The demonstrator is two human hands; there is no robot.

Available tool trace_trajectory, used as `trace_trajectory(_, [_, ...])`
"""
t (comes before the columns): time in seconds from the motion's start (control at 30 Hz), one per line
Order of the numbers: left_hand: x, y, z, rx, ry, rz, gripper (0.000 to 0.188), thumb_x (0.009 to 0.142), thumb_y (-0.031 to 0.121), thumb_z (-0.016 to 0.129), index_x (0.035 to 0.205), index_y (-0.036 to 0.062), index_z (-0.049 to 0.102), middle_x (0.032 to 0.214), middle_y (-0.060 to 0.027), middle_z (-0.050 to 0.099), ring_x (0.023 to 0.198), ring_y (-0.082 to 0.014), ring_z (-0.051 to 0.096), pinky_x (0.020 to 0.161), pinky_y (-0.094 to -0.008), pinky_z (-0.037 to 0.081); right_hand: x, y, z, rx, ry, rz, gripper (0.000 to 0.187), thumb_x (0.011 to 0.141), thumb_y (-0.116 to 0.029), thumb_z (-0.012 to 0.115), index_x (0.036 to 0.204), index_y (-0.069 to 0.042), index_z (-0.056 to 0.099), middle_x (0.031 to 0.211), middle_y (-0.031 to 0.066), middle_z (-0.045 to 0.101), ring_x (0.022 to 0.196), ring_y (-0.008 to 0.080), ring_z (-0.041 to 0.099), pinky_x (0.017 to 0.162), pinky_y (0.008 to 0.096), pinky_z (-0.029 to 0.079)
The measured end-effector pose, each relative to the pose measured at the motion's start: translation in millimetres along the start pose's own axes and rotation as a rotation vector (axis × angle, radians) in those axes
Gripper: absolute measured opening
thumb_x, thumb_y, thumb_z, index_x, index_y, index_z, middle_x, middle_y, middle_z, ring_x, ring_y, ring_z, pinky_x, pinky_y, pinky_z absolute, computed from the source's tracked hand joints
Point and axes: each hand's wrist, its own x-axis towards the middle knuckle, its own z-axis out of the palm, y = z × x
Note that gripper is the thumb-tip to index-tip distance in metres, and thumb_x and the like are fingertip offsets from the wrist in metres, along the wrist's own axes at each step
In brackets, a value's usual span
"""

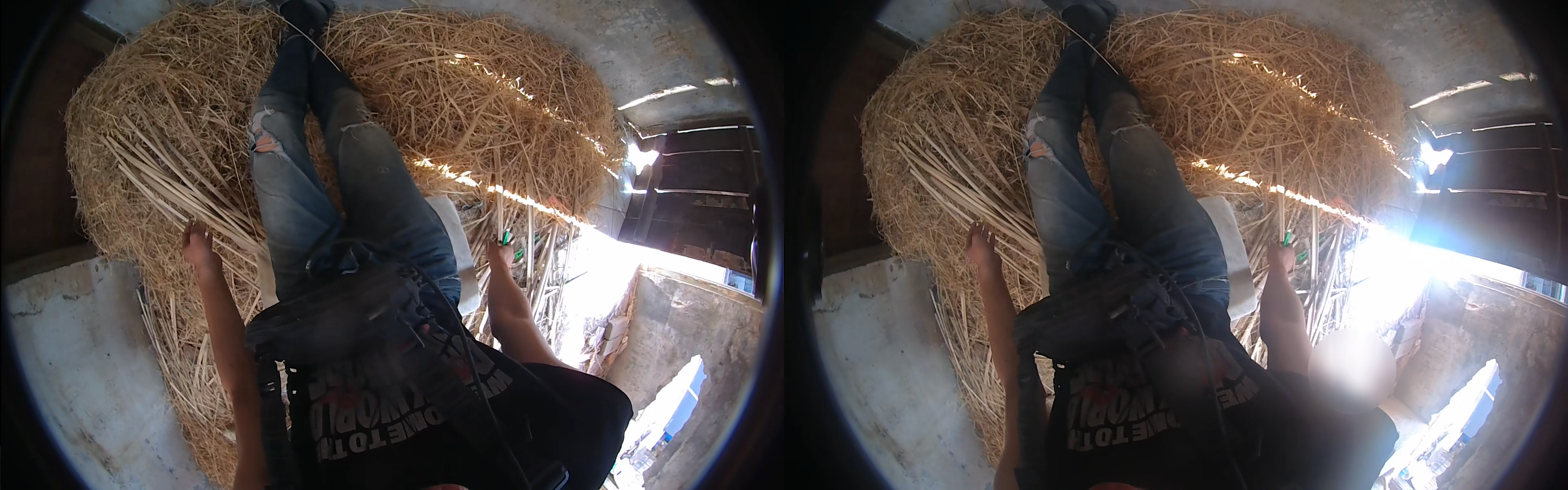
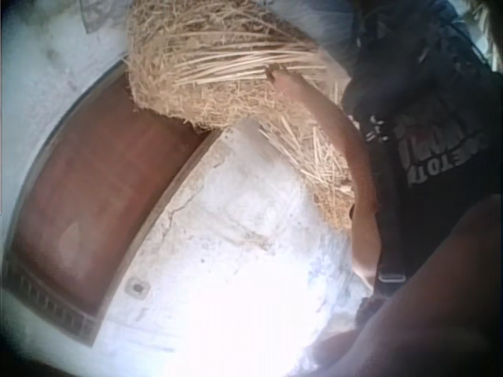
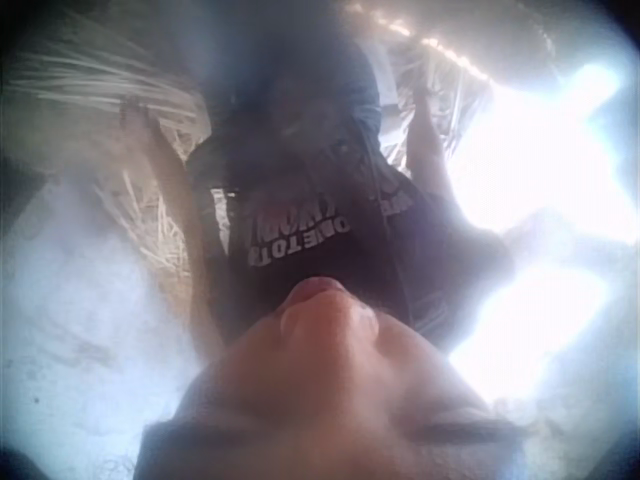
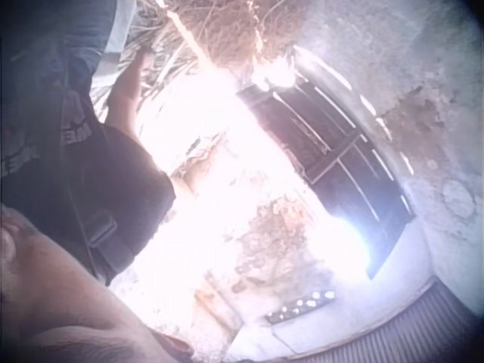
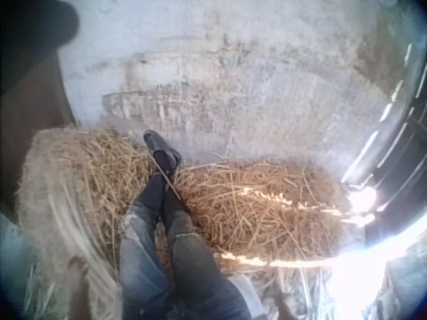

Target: The person strips thin layers from a long bamboo piece using a utility knife while sitting on a pile of straw.

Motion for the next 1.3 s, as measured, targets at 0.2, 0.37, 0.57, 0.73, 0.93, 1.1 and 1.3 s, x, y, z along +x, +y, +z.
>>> trace_trajectory(0.2, [-9.9, -8.2, 19.1, -0.042, -0.036, 0.014, 0.044, 0.093, 0.011, 0.065, 0.135, 0.0002, 0.06, 0.13, -0.0146, 0.065, 0.114, -0.026, 0.065, 0.096, -0.041, 0.053, 7.2, -7.8, -9.0, -0.05, -0.027, -0.002, 0.064, 0.077, -0.048, 0.083, 0.121, -0.003, 0.07, 0.117, 0.0229, 0.073, 0.111, 0.0357, 0.07, 0.099, 0.0434, 0.054])
trace_trajectory(0.37, [-19.6, -10.6, 25.2, -0.022, -0.027, 0.046, 0.039, 0.091, 0.01, 0.067, 0.129, 0.0019, 0.063, 0.118, -0.0089, 0.067, 0.107, -0.0219, 0.065, 0.091, -0.0377, 0.052, 16.6, -3.6, -0.6, -0.081, -0.231, -0.196, 0.062, 0.077, -0.046, 0.082, 0.126, -0.011, 0.069, 0.125, 0.0198, 0.071, 0.121, 0.0372, 0.065, 0.102, 0.0454, 0.052])
trace_trajectory(0.57, [-22.5, -10.9, 31.1, -0.053, -0.109, 0.174, 0.039, 0.092, 0.007, 0.067, 0.129, 0.001, 0.063, 0.115, -0.0077, 0.066, 0.106, -0.0194, 0.065, 0.091, -0.0352, 0.052, 1.4, -10.8, -2.4, 0.102, -0.124, -0.345, 0.052, 0.079, -0.044, 0.081, 0.118, -0.01, 0.074, 0.108, 0.0179, 0.076, 0.104, 0.034, 0.072, 0.092, 0.0436, 0.054])
trace_trajectory(0.73, [-30.1, 1.3, 55.9, -0.059, -0.191, 0.233, 0.039, 0.095, 0.004, 0.064, 0.133, -0.0019, 0.06, 0.119, -0.0104, 0.066, 0.108, -0.0207, 0.066, 0.093, -0.0335, 0.053, 0.3, 0.5, -28.8, 0.349, -0.433, -0.46, 0.031, 0.094, -0.027, 0.073, 0.113, -0.002, 0.071, 0.092, 0.0085, 0.078, 0.056, 0.008, 0.056, 0.049, 0.0269, 0.043])
trace_trajectory(0.93, [-35.3, 4.6, 74.1, -0.047, -0.25, 0.315, 0.043, 0.096, 0.003, 0.063, 0.137, -0.0045, 0.056, 0.121, -0.0131, 0.066, 0.109, -0.0215, 0.066, 0.097, -0.0341, 0.055, -5.4, -11.4, -120.9, 0.465, -0.883, -0.307, 0.03, 0.097, -0.015, 0.067, 0.122, 0.0, 0.069, 0.105, 0.0122, 0.078, 0.054, 0.0077, 0.046, 0.05, 0.0255, 0.038])
trace_trajectory(1.1, [-69.3, 17.0, 94.0, 0.0, -0.297, 0.308, 0.042, 0.096, 0.004, 0.062, 0.137, -0.0055, 0.056, 0.122, -0.0139, 0.065, 0.109, -0.0219, 0.067, 0.098, -0.0339, 0.054, -6.5, -22.9, -195.9, 0.533, -0.876, -0.402, 0.028, 0.097, -0.013, 0.064, 0.118, 0.006, 0.068, 0.098, 0.0153, 0.077, 0.053, 0.0033, 0.041, 0.049, 0.0224, 0.033])
trace_trajectory(1.3, [-101.2, 26.1, 98.9, -0.017, -0.351, 0.306, 0.039, 0.098, 0.003, 0.06, 0.136, -0.0056, 0.057, 0.122, -0.0143, 0.065, 0.109, -0.0219, 0.067, 0.099, -0.0345, 0.053, 7.0, -48.6, -231.1, 0.155, -0.906, -0.627, 0.029, 0.089, -0.017, 0.069, 0.11, 0.001, 0.075, 0.088, 0.0125, 0.077, 0.051, 0.0051, 0.043, 0.049, 0.0244, 0.034])
